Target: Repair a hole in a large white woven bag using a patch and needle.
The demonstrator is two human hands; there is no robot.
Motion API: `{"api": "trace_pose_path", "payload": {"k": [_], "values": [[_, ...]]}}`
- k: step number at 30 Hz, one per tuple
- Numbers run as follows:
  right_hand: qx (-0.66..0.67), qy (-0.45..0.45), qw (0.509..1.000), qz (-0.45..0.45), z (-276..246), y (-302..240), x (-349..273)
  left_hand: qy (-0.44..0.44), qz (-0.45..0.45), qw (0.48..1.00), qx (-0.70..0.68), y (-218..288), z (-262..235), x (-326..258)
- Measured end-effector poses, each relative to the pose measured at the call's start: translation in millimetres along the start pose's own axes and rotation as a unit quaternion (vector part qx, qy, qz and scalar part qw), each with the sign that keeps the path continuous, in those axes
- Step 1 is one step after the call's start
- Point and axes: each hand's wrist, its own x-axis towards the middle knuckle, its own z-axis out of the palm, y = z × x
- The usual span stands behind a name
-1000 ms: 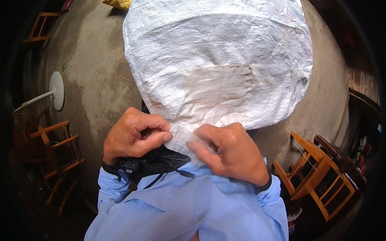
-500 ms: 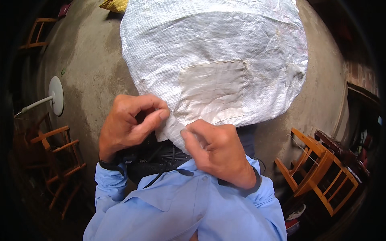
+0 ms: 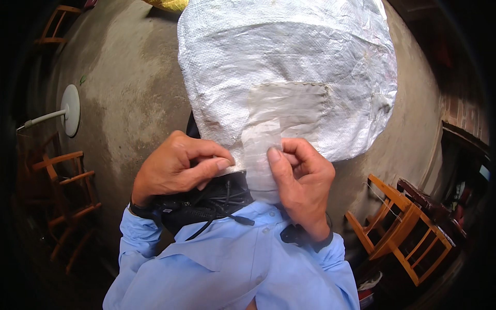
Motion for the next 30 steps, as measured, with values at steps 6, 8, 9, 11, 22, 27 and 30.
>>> {"api": "trace_pose_path", "payload": {"k": [6,8,9,11,22,27,30], "values": [[-0.029,0.026,0.999,-0.017,7,10,4,-0.025,-0.039,0.993,-0.11,-2,9,4],[-0.038,0.026,0.999,-0.024,8,9,3,-0.027,-0.052,0.991,-0.121,-4,10,6],[-0.047,0.022,0.998,-0.024,7,9,2,-0.029,-0.059,0.99,-0.127,-5,11,7],[-0.063,0.012,0.998,-0.025,6,8,1,-0.02,-0.057,0.99,-0.127,-6,14,8],[-0.109,-0.052,0.993,0.005,0,4,-3,-0.001,-0.057,0.993,-0.104,-4,15,7],[-0.087,-0.05,0.995,-0.001,1,5,-3,0.007,-0.042,0.994,-0.103,-6,14,3],[-0.077,-0.047,0.996,-0.015,3,5,-3,0.002,-0.024,0.994,-0.108,-7,16,-1]]}}
